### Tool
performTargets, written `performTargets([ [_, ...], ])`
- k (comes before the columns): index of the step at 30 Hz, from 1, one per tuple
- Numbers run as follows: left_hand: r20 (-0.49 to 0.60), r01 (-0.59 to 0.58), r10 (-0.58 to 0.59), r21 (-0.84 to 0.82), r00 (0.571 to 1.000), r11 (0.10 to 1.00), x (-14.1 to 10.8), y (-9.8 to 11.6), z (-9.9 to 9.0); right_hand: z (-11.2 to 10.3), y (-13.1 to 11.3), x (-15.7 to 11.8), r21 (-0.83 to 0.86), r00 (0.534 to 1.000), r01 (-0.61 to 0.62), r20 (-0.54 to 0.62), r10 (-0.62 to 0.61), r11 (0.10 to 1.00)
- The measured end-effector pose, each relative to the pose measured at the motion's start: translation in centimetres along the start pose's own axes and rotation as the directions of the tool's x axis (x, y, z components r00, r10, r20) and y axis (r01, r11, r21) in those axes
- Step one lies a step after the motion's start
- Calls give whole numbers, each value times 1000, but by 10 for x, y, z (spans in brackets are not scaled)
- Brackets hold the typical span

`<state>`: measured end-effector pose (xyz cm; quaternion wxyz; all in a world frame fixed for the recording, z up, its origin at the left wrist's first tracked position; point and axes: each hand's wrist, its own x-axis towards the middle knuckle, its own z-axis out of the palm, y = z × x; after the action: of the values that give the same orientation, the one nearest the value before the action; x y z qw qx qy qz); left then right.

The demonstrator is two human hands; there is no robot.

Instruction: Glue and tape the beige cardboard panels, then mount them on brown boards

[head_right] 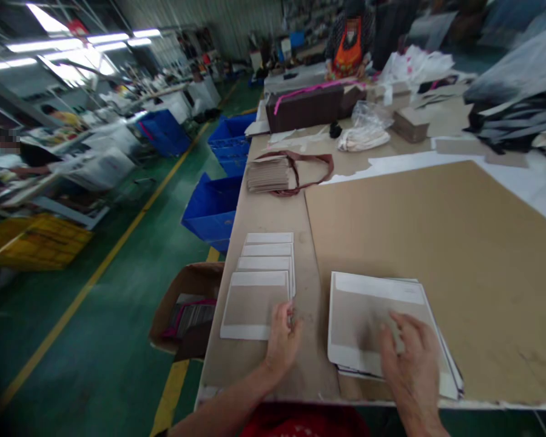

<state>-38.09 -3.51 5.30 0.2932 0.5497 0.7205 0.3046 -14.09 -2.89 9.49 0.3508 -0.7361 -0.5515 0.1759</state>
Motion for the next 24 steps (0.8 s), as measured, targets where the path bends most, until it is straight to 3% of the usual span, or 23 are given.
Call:
performTargets([
  [1, -75, -2, 7, 70, 997, 998, 2, -20, -13, 15, -22, -10, 110, 993, 51, 105, -63, 993],
  [2, -147, 13, 10, 155, 989, 988, 3, -41, -27, 33, -42, -21, 212, 956, 71, 266, -127, 975],
  [5, -262, 134, -38, 362, 964, 922, 6, -99, -66, 95, -80, -50, 335, 807, 41, 544, -229, 941],
  [7, -260, 208, -100, 434, 960, 877, 6, -125, -85, 133, -85, -64, 267, 800, -6, 579, -156, 964],
  [10, -192, 171, -86, 483, 977, 859, 3, -143, -99, 166, -77, -73, 173, 825, -85, 565, -28, 981],
  [16, -172, 121, -39, 498, 984, 859, 2, -146, -104, 170, -83, -74, 175, 788, -395, 569, 235, 902],
  [19, -175, 152, -79, 457, 981, 876, 0, -140, -108, 166, -101, -78, 295, 744, -444, 647, 165, 846],
  [21, -223, 203, -121, 394, 967, 897, -4, -125, -114, 161, -117, -83, 356, 706, -443, 704, 76, 823],
  [22, -249, 209, -124, 353, 960, 912, -8, -112, -118, 158, -126, -87, 384, 701, -422, 712, 28, 821],
  [24, -235, 95, -35, 251, 971, 963, -15, -80, -128, 150, -144, -97, 453, 743, -293, 662, -97, 842],
])
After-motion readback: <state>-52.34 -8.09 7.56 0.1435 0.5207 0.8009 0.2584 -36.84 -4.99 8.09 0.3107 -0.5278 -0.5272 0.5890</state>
